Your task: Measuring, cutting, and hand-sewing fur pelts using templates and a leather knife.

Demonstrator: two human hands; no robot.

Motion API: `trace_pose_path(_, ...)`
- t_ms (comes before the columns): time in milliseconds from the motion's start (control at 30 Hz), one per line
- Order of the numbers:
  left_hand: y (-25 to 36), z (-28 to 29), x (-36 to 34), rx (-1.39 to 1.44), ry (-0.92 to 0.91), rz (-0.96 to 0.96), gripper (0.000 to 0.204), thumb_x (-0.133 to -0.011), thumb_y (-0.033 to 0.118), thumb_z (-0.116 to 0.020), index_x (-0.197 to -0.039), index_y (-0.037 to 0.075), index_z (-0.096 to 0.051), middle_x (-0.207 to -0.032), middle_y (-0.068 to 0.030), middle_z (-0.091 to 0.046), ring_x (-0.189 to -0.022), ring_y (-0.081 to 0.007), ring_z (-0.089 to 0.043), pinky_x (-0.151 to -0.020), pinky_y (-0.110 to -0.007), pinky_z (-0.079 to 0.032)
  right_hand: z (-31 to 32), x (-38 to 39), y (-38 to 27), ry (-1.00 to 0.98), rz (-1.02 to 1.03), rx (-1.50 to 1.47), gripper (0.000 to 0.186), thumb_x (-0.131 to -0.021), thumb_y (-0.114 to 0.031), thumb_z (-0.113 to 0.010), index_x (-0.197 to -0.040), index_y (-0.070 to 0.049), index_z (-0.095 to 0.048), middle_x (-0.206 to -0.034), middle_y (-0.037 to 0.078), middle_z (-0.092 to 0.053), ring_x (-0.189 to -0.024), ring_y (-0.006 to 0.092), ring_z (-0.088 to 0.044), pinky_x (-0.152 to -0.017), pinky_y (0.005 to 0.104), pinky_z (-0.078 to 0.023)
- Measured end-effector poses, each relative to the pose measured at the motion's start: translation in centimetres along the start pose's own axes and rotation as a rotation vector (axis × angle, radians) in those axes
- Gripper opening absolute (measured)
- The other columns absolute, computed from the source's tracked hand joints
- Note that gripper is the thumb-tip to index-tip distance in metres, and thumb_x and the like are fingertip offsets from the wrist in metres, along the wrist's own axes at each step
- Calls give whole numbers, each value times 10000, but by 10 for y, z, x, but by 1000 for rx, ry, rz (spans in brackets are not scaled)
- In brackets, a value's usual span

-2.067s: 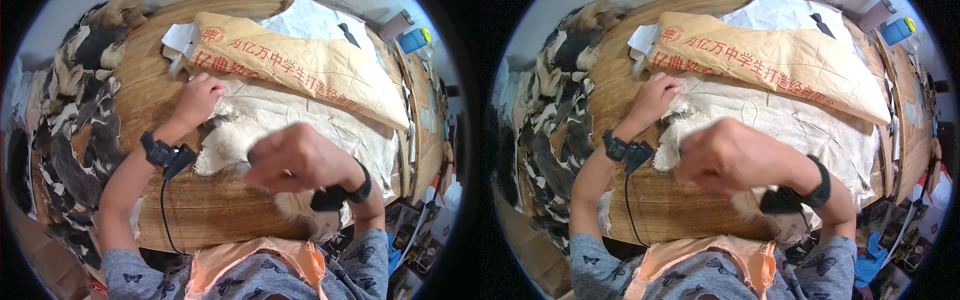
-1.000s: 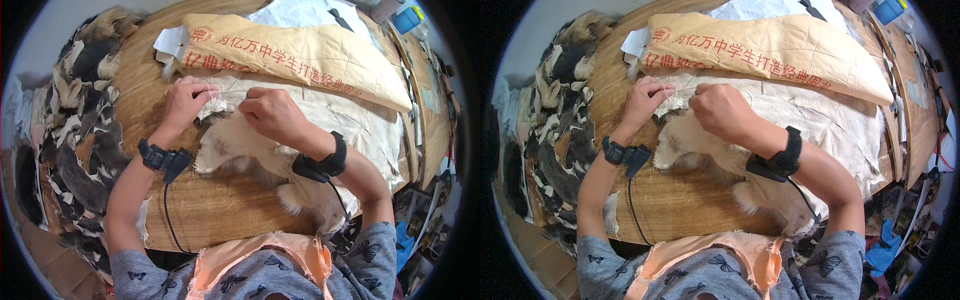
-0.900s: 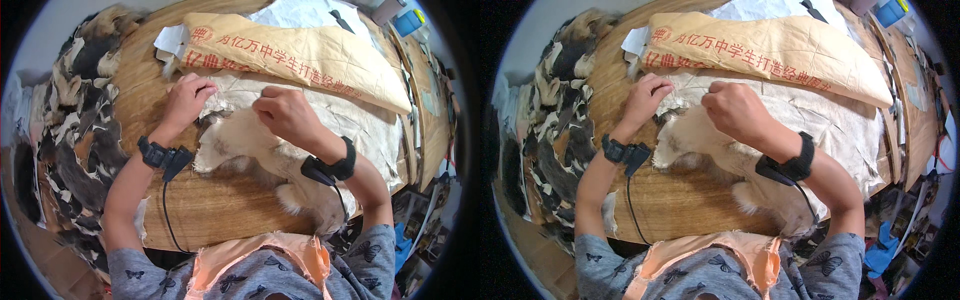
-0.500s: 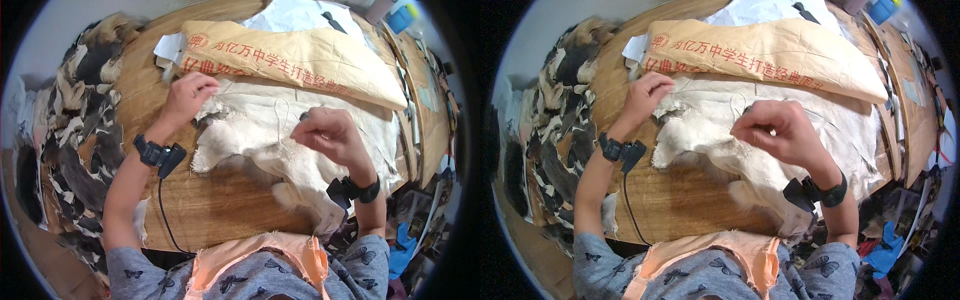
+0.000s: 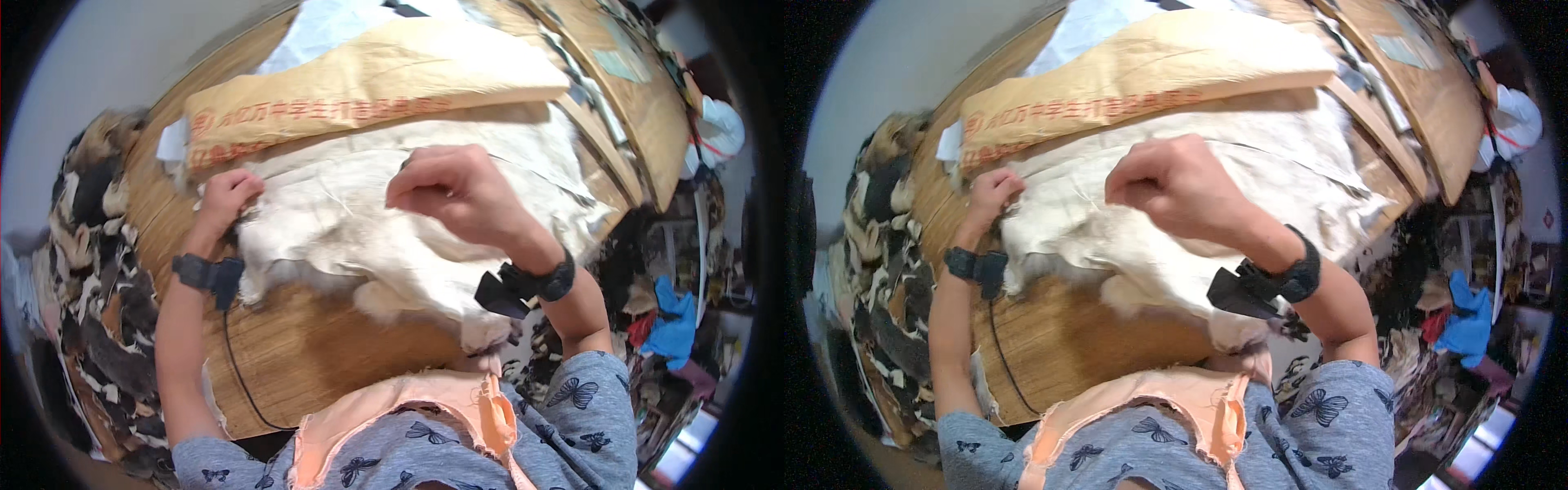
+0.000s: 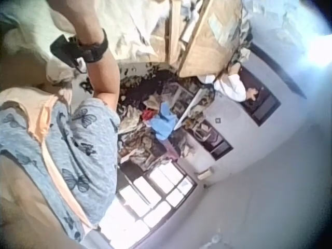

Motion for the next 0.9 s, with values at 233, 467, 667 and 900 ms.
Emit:
trace_pose_path(233,-9,20,4,-235,91,42,221,-857,238,-555,-731,62,-603,-547,64,-464,-448,-18,-386,-393,-184,-272,209,222,96,425,-764,687,283,-783,-60,-506,-1059,-5,-543,-932,179,-626,-801,301,-613,-731,366,-476)
trace_pose_path(467,-4,13,5,-223,150,129,254,-885,251,-538,-712,66,-556,-550,56,-451,-419,-19,-364,-373,-188,-263,332,365,124,909,-827,942,117,-730,-159,-612,-792,-65,-644,-776,146,-624,-748,297,-620,-678,347,-480)
trace_pose_path(667,46,-15,31,-245,337,27,245,-915,246,-509,-741,80,-552,-555,70,-412,-472,-12,-361,-414,-189,-267,347,277,175,852,-419,937,156,-747,-198,-581,-791,-73,-665,-786,142,-620,-764,307,-604,-698,374,-481)
trace_pose_path(900,102,-86,56,-164,331,-55,269,-921,271,-511,-759,59,-543,-598,41,-437,-498,-15,-355,-440,-178,-268,370,211,233,670,-483,1033,164,-742,-85,-490,-759,-48,-650,-771,170,-612,-744,352,-608,-662,439,-499)
Point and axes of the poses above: each hand's wrist, its own x-axis away from the middle knuckle, its own z-axis out of the back of the hand, y = z × x, the point moved 8 cm from there along -x, towards the middle knuckle
